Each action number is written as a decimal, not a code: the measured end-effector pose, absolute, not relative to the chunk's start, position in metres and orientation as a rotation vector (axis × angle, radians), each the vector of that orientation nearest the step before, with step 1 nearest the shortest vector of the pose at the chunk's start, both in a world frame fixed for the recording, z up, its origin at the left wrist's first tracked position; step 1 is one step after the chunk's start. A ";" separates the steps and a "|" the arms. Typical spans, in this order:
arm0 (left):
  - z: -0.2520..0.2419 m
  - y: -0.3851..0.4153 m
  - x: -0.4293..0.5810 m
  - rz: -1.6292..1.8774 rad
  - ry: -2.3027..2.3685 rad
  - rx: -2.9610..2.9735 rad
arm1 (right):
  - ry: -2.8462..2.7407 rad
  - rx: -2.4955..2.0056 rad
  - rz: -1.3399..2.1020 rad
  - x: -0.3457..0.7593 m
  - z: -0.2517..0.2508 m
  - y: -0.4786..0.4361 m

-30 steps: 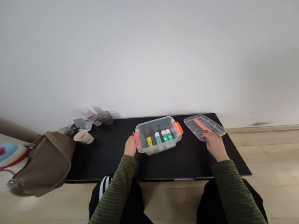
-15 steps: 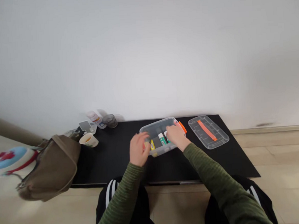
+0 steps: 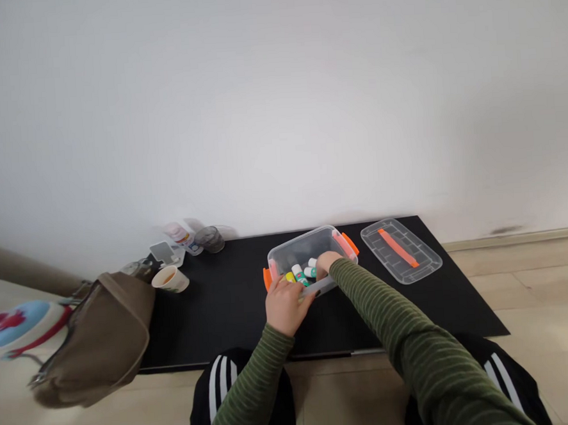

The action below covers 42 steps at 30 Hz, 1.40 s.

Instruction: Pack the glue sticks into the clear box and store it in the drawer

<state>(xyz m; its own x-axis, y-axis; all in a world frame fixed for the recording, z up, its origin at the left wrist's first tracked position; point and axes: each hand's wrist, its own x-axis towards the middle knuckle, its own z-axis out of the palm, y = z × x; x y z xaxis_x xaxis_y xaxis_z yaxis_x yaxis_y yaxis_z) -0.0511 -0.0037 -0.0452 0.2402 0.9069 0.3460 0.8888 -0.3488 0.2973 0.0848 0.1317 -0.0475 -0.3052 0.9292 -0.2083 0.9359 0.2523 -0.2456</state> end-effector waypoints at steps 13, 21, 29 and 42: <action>-0.042 0.009 -0.067 0.634 1.871 2.310 | 3.083 1.860 -0.595 0.133 0.045 0.046; -0.027 -0.010 -0.050 1.141 1.603 2.135 | 2.841 1.985 -1.005 0.170 -0.023 -0.018; -0.048 -0.035 -0.003 0.603 1.643 1.954 | 2.977 1.789 -0.162 0.158 -0.068 -0.029; -0.053 -0.022 -0.013 0.518 1.778 2.166 | 2.188 2.358 -0.392 0.219 -0.081 0.013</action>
<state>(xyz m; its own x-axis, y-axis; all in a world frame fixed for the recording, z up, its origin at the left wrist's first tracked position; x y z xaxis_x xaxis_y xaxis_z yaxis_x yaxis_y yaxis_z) -0.0127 -0.0220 -0.0526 0.1732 0.9807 0.0906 0.8762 -0.1954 0.4406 0.2191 0.0133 -0.0815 0.0612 0.9922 -0.1090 0.9684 -0.0855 -0.2344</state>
